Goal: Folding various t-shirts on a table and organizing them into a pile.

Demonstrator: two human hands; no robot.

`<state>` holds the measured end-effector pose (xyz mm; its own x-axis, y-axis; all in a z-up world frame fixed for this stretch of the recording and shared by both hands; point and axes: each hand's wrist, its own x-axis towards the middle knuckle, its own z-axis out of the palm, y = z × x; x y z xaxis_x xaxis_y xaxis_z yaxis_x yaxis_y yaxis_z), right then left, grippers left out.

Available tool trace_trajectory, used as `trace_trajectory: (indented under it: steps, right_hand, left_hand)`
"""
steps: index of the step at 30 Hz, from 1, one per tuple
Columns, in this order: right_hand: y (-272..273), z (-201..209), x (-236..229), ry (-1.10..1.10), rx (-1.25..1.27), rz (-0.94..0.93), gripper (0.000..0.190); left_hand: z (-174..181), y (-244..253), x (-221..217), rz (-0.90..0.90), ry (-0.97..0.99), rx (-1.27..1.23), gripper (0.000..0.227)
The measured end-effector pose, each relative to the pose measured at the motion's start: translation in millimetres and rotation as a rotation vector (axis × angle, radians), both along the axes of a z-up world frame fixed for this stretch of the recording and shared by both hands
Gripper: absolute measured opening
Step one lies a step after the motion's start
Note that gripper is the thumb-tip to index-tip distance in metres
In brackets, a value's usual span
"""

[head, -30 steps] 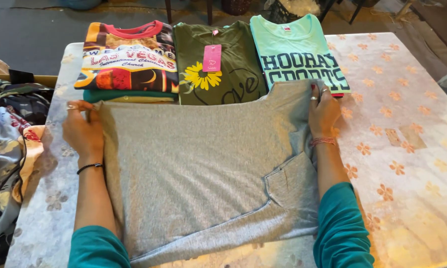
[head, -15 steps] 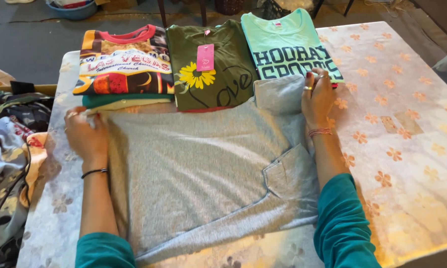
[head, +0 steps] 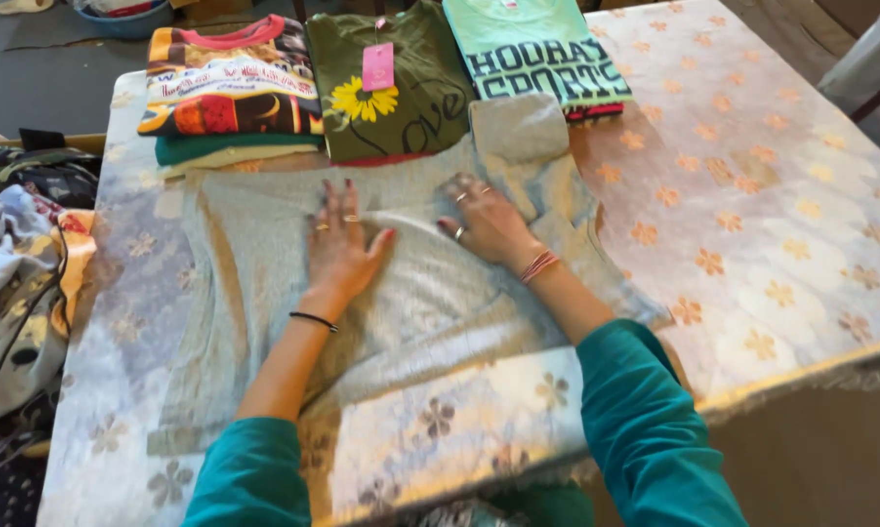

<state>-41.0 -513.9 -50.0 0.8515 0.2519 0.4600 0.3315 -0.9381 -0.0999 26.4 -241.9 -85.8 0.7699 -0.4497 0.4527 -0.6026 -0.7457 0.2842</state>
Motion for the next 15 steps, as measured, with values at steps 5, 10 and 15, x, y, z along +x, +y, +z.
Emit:
trace_trajectory:
  steps: [5, 10, 15]
  right_hand:
    - [-73.0, -28.6, -49.1, 0.131, 0.222, -0.321, 0.069]
    - [-133.5, -14.0, -79.8, 0.054, 0.094, -0.595, 0.073]
    - [-125.0, 3.1, -105.4, 0.088, 0.229, -0.74, 0.051]
  left_hand:
    - [0.8, 84.5, -19.8, 0.268, 0.133, 0.138, 0.1]
    - [9.8, 169.2, 1.2, 0.478, 0.219, 0.07, 0.088]
    - [-8.9, 189.1, -12.1, 0.542, 0.025, -0.032, 0.082]
